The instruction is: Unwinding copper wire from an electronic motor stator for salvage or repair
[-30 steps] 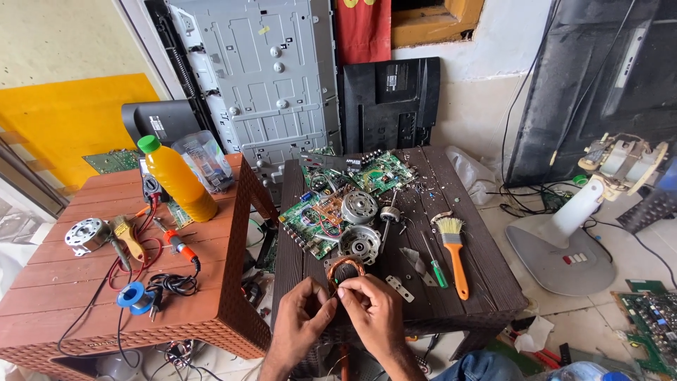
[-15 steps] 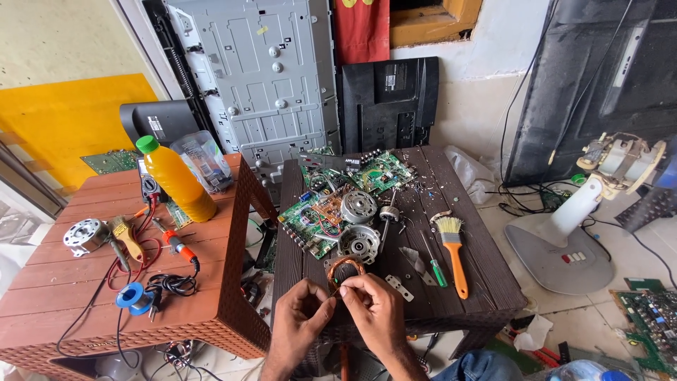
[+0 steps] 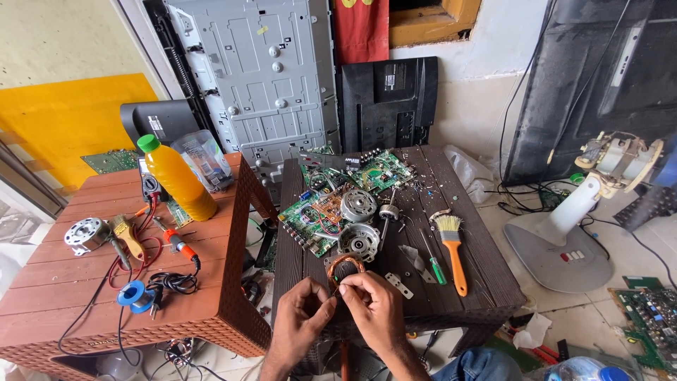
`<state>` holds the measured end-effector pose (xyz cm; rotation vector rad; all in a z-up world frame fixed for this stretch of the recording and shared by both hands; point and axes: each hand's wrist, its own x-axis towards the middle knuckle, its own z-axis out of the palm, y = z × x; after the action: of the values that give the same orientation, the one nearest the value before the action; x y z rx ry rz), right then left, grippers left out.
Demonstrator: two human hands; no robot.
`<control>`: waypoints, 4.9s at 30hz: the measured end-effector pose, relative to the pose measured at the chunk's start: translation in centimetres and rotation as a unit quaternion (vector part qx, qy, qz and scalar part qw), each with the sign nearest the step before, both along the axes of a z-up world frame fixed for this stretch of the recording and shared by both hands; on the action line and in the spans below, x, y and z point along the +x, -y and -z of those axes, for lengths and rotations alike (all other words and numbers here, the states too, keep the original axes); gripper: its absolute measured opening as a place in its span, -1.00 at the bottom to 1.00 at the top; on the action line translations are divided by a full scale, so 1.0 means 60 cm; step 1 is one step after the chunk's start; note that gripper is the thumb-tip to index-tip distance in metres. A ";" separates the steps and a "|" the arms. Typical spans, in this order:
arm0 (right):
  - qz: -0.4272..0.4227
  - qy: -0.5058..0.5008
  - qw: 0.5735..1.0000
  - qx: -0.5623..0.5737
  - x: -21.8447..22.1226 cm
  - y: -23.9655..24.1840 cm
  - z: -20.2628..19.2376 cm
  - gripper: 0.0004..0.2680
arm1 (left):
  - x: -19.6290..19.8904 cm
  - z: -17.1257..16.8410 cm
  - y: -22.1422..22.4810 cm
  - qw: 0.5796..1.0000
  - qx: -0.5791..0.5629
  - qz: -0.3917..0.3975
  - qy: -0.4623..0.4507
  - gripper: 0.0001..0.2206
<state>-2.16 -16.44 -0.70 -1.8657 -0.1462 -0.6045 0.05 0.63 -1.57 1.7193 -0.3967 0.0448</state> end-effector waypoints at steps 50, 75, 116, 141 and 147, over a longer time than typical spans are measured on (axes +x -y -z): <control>0.009 0.060 0.998 -0.028 -0.004 -0.003 0.006 -0.99 | -0.039 0.005 -0.034 0.984 -0.124 0.071 -0.107 -0.67; -0.170 -0.036 0.983 0.063 -0.160 0.048 -0.026 -0.75 | -0.095 -0.108 0.007 0.972 0.155 -0.029 0.175 -0.89; -0.170 0.094 0.974 0.121 -0.073 0.052 -0.022 -0.65 | -0.010 -0.018 0.038 0.953 0.178 -0.076 0.232 -0.84; -0.121 0.063 0.986 0.092 -0.015 0.033 -0.093 -0.64 | -0.006 -0.030 0.035 0.954 0.177 -0.038 0.241 -0.89; -0.125 0.022 0.961 0.245 0.098 0.017 -0.076 -0.70 | -0.006 -0.028 0.028 0.957 0.168 -0.014 0.236 -0.88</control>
<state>3.71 -17.48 3.88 -1.3284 -0.2344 -0.4559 -0.30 -1.06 0.08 2.0467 -0.7674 0.4372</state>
